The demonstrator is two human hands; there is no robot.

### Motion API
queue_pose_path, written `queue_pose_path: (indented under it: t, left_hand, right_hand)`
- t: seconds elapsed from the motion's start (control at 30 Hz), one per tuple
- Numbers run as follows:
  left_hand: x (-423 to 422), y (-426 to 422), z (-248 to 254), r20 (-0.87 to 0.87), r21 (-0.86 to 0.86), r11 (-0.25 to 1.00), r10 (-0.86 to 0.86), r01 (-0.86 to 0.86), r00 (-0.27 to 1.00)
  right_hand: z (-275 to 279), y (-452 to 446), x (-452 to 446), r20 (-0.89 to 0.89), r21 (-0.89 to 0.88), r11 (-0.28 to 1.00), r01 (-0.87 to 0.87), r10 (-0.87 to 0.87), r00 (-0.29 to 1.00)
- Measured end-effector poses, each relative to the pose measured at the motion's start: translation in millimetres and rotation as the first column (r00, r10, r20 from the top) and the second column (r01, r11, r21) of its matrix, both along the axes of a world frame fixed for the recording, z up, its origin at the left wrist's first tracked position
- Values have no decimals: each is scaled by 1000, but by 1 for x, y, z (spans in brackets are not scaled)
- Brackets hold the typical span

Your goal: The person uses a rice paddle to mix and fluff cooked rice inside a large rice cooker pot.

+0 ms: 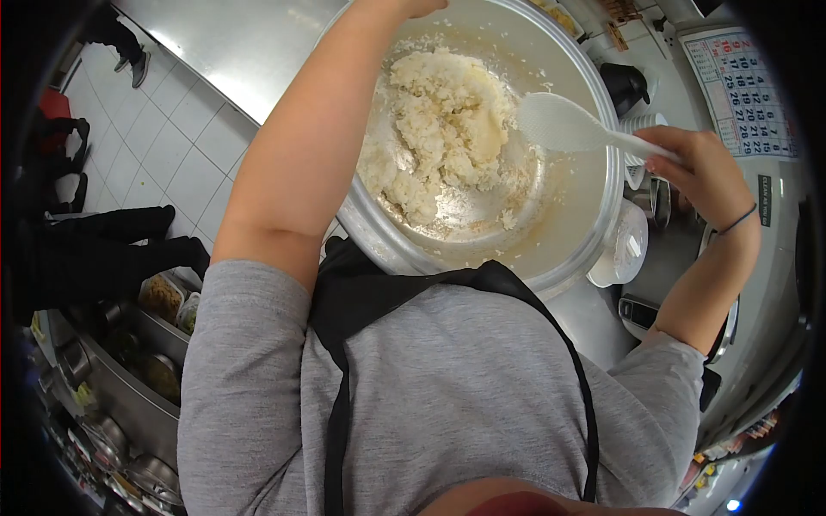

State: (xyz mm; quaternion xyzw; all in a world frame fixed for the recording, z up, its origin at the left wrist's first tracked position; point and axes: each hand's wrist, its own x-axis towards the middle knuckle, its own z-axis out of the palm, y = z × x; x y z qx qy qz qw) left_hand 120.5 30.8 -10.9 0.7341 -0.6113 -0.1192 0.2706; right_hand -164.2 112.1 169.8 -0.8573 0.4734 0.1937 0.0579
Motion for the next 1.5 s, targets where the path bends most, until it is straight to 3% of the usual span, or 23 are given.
queue_pose_path:
  t: [0.03,0.17,0.37,0.43,0.47,0.5,0.53,0.63,0.73,0.77,0.8,0.87,0.93,0.97,1.0,1.07,1.23,1.3,1.4,1.47,1.5]
  left_hand:
    - [0,0,1,-1,12,1000,5,-5,1000]
    - [-2,1,2,-1,2,1000,12,-12,1000]
    - [-3,5,5,32,16,1000,25,-25,999]
    - [-2,5,2,34,12,1000,17,-17,999]
    - [-2,6,4,34,3,1000,19,-20,999]
    - [-3,8,5,39,10,1000,18,-18,999]
    - [-2,7,6,42,15,1000,19,-20,999]
    - [-1,5,7,44,10,1000,21,-22,999]
    - [-3,7,8,37,20,1000,23,-24,999]
    - [-3,7,8,41,21,1000,19,-20,999]
    - [-3,7,7,38,12,1000,12,-13,999]
    - [-2,6,6,34,5,1000,10,-10,999]
    - [-3,5,5,50,-2,1000,13,-13,999]
    - [-3,7,6,53,1,1000,13,-13,998]
    - [-4,11,6,44,-4,1000,5,-5,999]
    - [-2,11,8,39,-23,1000,13,-12,999]
    - [-1,5,5,12,3,1000,14,-14,1000]
    - [-3,7,7,17,18,1000,10,-10,1000]
    - [-2,6,12,4,45,999,11,-11,1000]
    - [0,7,12,-12,61,998,12,-11,1000]
    - [0,6,9,3,33,999,12,-12,1000]
  right_hand:
    - [0,4,6,5,-51,992,-119,119,993]
    - [-83,2,49,-283,-246,875,-417,347,894]
    - [-106,-7,63,-372,-258,832,-491,383,845]
    - [-109,-62,18,76,-144,828,-542,555,828]
    - [-105,-70,2,71,-152,825,-544,558,827]
    - [-99,-72,-5,96,181,959,-219,204,974]
    - [-95,-76,-7,-6,479,865,146,-163,987]
    - [-62,-51,-6,7,349,921,173,-187,982]
    - [-16,-36,13,50,18,988,151,-152,987]
    - [-23,-52,6,54,20,988,155,-156,986]
    - [-37,-85,-5,76,-150,961,-230,244,967]
    - [-83,-125,1,-14,-318,720,-616,646,763]
    - [-97,-119,57,-122,-88,905,-416,405,906]
    - [-84,-116,83,-258,115,990,-80,108,960]
    - [-87,-123,83,-255,125,989,-73,103,961]
    - [-88,-147,89,-242,242,964,112,-52,969]
    - [-109,-176,29,-172,384,899,211,-154,973]
    - [-115,-158,-1,-28,516,796,315,-352,936]
    - [-105,-116,-18,72,471,852,227,-294,953]
    - [-88,-88,-31,247,95,995,-22,-2,969]
    - [-72,-71,-30,226,-3,998,-68,67,972]
